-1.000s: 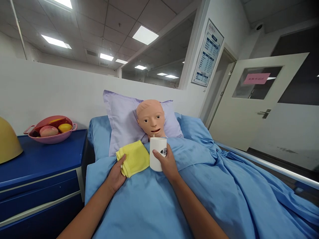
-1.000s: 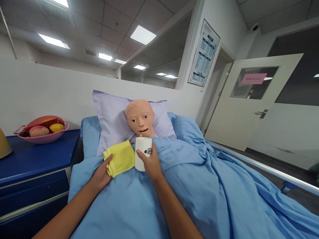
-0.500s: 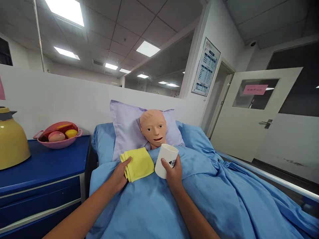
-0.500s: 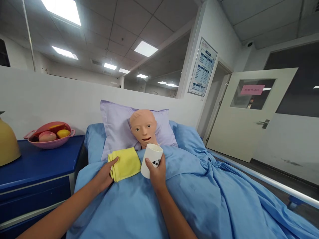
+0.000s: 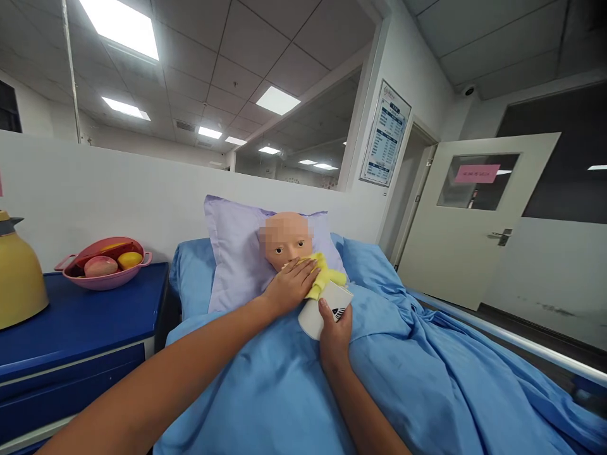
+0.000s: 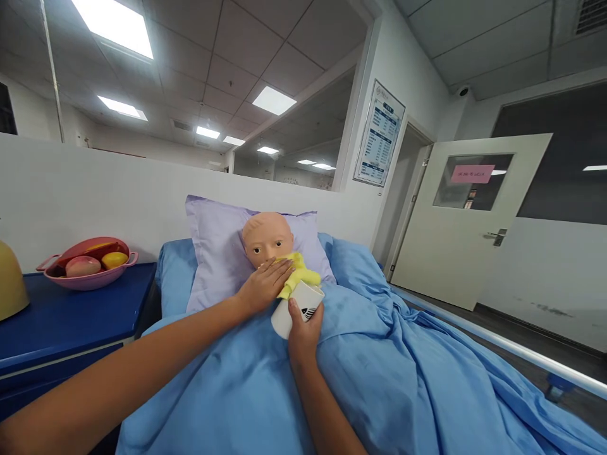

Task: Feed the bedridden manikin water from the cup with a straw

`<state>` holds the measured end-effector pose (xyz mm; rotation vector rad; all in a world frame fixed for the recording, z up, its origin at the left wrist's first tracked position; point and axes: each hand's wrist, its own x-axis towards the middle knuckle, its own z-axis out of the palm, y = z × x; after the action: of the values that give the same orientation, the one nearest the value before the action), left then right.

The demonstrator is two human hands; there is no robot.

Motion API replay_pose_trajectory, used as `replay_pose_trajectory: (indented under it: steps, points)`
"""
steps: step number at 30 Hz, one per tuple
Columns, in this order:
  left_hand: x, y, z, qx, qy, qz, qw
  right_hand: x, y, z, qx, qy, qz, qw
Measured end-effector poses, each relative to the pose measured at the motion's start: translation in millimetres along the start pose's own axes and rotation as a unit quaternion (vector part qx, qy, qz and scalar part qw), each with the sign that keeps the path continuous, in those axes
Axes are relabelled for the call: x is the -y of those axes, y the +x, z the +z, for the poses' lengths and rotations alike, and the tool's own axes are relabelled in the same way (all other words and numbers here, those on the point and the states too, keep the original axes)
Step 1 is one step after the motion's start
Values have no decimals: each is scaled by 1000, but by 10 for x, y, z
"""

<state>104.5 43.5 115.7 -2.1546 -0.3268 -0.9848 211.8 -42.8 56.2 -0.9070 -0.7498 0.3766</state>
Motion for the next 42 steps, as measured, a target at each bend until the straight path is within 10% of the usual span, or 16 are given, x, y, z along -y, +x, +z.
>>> replay_pose_trajectory:
  steps: [7, 16, 29, 42]
  points:
    - [20, -232, 236, 14, 54, 59, 997, -27, 34, -28, 1, 1, 21, 1000]
    - [223, -462, 25, -14, 10, 136, 991, -44, 45, -32, 22, -1, 26, 999]
    - [463, 674, -324, -34, 27, 158, 986, 2, 92, -29, 28, 12, 39, 999]
    - [341, 50, -39, -26, 39, 189, 981, -1, 86, -29, 29, 16, 42, 999]
